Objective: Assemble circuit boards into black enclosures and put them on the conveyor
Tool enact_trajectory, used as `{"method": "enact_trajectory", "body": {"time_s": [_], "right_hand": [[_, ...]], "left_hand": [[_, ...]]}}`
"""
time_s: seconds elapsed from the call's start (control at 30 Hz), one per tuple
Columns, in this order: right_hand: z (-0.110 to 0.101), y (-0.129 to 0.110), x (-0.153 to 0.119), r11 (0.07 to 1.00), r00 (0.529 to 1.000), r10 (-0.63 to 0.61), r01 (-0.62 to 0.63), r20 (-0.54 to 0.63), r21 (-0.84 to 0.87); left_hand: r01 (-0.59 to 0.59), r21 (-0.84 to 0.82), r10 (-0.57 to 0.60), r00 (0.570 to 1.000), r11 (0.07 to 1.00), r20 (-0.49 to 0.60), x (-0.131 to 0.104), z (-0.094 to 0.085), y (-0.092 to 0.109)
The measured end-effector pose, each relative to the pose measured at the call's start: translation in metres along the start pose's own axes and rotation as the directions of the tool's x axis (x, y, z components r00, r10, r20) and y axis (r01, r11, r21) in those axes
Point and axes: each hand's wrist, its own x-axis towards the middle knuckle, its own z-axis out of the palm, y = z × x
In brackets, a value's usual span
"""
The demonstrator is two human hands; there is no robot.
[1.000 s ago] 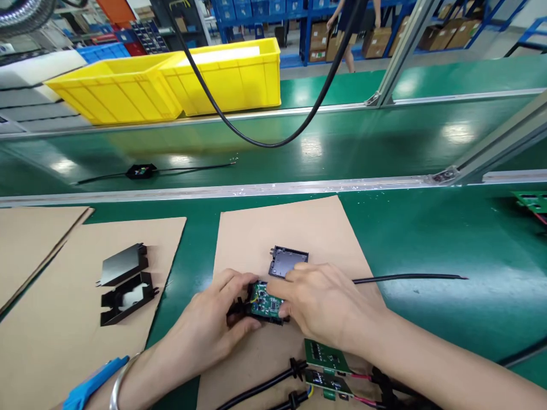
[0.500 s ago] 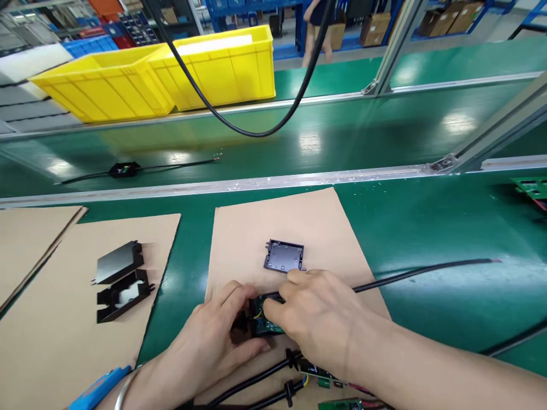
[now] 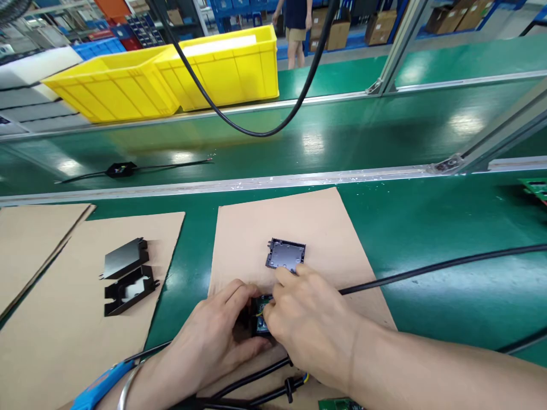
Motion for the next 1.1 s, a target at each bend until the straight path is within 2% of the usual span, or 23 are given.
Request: {"method": "enact_trajectory", "body": {"time_s": [0.2,0.4,0.5,0.57,0.63,0.73,0.83,0.9,0.97,1.03,1.1], "right_hand": [[0.012,-0.009,0.001,0.990,0.988,0.142,-0.140,-0.060,0.033],[0.016,-0.013,0.004,0.980,0.977,0.196,-0.197,-0.078,0.004],[0.019,-0.014,0.001,0.981,0.975,0.196,-0.195,-0.103,0.014],[0.020,-0.014,-0.001,0.984,0.978,0.177,-0.173,-0.112,0.046],[0.021,-0.013,-0.004,0.987,0.983,0.138,-0.126,-0.121,0.102],[0.022,-0.009,-0.006,0.981,0.987,0.098,-0.075,-0.129,0.179],[0.022,-0.006,-0.007,0.974,0.988,0.104,-0.077,-0.116,0.214],[0.023,-0.005,-0.007,0.971,0.987,0.112,-0.084,-0.114,0.223],[0.025,-0.005,-0.007,0.970,0.985,0.120,-0.089,-0.127,0.225],[0.026,-0.005,-0.007,0.968,0.983,0.132,-0.099,-0.131,0.230],[0.024,-0.004,-0.005,0.962,0.985,0.147,-0.121,-0.091,0.245]], "left_hand": [[0.019,-0.043,-0.019,1.000,0.999,-0.007,0.000,0.003,0.002],[0.045,-0.134,-0.034,0.996,0.990,0.086,-0.005,-0.017,-0.008],[0.040,-0.080,-0.031,0.993,0.996,0.112,-0.009,-0.023,-0.011],[-0.022,-0.013,0.023,0.998,1.000,0.062,-0.012,-0.021,-0.008],[-0.081,0.074,0.085,0.995,0.994,-0.052,-0.014,-0.015,-0.003],[-0.128,0.207,0.168,0.968,0.970,-0.188,-0.015,-0.007,0.003],[-0.133,0.306,0.186,0.971,0.943,-0.151,-0.012,-0.006,0.006],[-0.155,0.415,0.202,0.977,0.896,-0.070,-0.011,-0.006,0.010],[-0.171,0.574,0.212,0.977,0.801,-0.006,-0.010,-0.001,0.017],[-0.157,0.722,0.202,0.979,0.674,0.023,-0.011,0.006,0.026],[-0.130,0.797,0.187,0.982,0.590,0.021,-0.013,0.014,0.031]]}}
